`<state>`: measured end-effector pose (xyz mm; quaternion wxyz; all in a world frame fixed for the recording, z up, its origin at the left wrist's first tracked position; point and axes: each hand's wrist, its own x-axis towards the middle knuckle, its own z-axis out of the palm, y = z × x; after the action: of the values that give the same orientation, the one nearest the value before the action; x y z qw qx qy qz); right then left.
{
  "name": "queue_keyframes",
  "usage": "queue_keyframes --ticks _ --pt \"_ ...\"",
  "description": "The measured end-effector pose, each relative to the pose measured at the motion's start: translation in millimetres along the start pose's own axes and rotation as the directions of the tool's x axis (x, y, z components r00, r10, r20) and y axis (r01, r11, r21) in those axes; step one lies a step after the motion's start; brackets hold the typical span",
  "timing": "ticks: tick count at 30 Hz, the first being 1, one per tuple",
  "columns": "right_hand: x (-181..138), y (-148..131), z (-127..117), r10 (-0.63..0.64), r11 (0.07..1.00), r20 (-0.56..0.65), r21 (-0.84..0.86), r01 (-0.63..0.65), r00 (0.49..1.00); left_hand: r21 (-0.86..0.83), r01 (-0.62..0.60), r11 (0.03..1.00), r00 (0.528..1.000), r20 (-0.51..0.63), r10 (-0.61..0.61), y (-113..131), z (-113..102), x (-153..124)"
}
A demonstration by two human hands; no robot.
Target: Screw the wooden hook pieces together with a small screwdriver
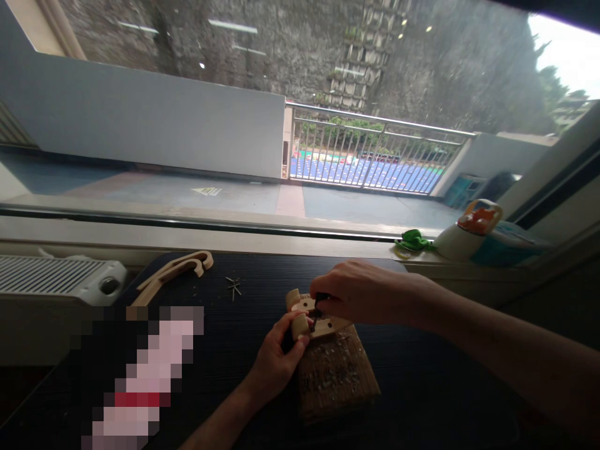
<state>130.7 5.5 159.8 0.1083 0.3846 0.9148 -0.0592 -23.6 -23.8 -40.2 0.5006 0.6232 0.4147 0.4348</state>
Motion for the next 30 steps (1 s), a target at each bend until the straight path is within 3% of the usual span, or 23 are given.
queue_keyframes --ticks 11,21,30 --pt "-1.6 3.1 -4.1 -0.046 0.994 0.025 0.096 0.043 0.999 0.016 -0.008 1.0 1.0 -0.003 0.008 -1.6 0.1 -0.6" --pt "0.2 4.1 3.1 -0.002 0.997 -0.025 0.072 0.004 1.0 0.017 -0.013 1.0 1.0 -0.007 0.013 -0.5 0.2 0.5" --pt "-3.8 1.4 -4.5 -0.004 0.998 0.017 0.056 0.003 1.0 0.005 0.008 1.0 1.0 -0.003 -0.008 3.5 0.4 0.0"
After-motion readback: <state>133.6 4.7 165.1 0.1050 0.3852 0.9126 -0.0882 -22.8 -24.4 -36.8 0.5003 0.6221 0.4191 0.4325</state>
